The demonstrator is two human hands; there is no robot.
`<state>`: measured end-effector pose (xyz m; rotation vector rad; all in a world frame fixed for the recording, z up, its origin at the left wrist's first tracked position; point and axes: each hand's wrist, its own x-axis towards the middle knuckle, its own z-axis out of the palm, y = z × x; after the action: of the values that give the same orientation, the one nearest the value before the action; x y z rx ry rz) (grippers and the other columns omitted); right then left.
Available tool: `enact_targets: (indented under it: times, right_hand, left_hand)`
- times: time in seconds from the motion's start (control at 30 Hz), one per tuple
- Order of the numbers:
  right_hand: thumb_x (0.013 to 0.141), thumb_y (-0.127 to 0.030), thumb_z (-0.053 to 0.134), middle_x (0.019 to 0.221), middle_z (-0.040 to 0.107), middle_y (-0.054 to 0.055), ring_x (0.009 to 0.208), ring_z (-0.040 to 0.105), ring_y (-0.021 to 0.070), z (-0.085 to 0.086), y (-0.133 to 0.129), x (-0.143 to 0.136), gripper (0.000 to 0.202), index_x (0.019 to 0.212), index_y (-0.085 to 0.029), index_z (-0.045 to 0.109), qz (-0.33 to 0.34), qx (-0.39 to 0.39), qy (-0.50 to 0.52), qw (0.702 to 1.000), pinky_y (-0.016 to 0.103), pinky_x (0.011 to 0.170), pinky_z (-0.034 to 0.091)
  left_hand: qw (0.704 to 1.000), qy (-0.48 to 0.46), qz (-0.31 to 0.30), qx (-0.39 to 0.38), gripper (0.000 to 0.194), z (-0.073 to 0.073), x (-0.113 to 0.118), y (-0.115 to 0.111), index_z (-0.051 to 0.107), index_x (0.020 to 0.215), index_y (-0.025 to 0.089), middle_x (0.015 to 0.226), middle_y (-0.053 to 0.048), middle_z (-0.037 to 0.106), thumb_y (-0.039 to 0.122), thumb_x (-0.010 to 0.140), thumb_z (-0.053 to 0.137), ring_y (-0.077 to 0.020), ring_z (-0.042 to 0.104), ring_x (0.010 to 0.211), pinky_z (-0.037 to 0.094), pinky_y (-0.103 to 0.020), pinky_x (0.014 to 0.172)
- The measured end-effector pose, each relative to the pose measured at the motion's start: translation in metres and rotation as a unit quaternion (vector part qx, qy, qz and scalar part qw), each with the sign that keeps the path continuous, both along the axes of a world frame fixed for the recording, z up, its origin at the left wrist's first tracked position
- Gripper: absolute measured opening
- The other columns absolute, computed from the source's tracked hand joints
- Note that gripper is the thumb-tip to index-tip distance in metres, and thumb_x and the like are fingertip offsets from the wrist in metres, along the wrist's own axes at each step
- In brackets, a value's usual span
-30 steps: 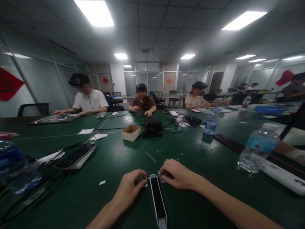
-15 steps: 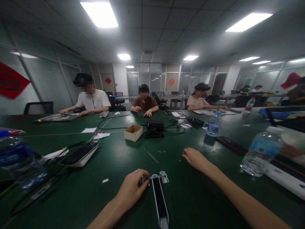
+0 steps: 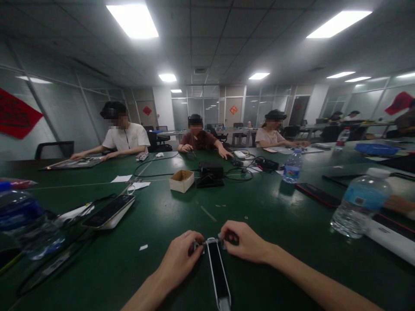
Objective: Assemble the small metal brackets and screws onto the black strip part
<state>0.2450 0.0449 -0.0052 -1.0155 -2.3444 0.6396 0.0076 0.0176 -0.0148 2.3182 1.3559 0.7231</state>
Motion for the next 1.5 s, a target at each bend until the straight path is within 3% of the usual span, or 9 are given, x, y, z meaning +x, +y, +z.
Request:
enact_targets:
  times: [0.23,0.87,1.5]
  right_hand:
    - [0.075,-0.015,0.062,0.082,0.062,0.001,0.067,0.052,0.0113,-0.005,0.005,0.003,0.012,0.087,-0.015,0.061,-0.025,-0.001,0.013,1.0,0.022,0.059,0.042]
    - [0.08,-0.018,0.06,0.085,0.062,0.002,0.072,0.055,0.0122,-0.007,0.007,0.006,0.009,0.087,-0.016,0.063,0.016,0.029,0.002,0.999,0.023,0.065,0.046]
    - [0.086,-0.02,0.053,0.087,0.06,0.004,0.074,0.056,0.0138,-0.012,0.006,0.004,0.011,0.092,-0.015,0.061,0.009,0.04,0.004,0.999,0.025,0.066,0.046]
  left_hand:
    - [1.0,0.002,-0.004,-0.001,0.015,0.001,0.0,0.0,0.062,0.094,0.02,0.088,-0.002,0.064,0.02,0.086,0.049,-0.0147,0.056,0.07,0.043,-0.025,0.066]
    - [1.0,0.006,0.0,-0.005,0.015,0.002,0.0,-0.002,0.063,0.095,0.02,0.091,-0.002,0.064,0.019,0.086,0.051,-0.0148,0.057,0.073,0.044,-0.024,0.067]
    - [1.0,0.0,-0.004,-0.004,0.016,0.003,0.001,-0.003,0.062,0.096,0.021,0.091,-0.002,0.064,0.019,0.087,0.048,-0.0147,0.057,0.07,0.044,-0.025,0.066]
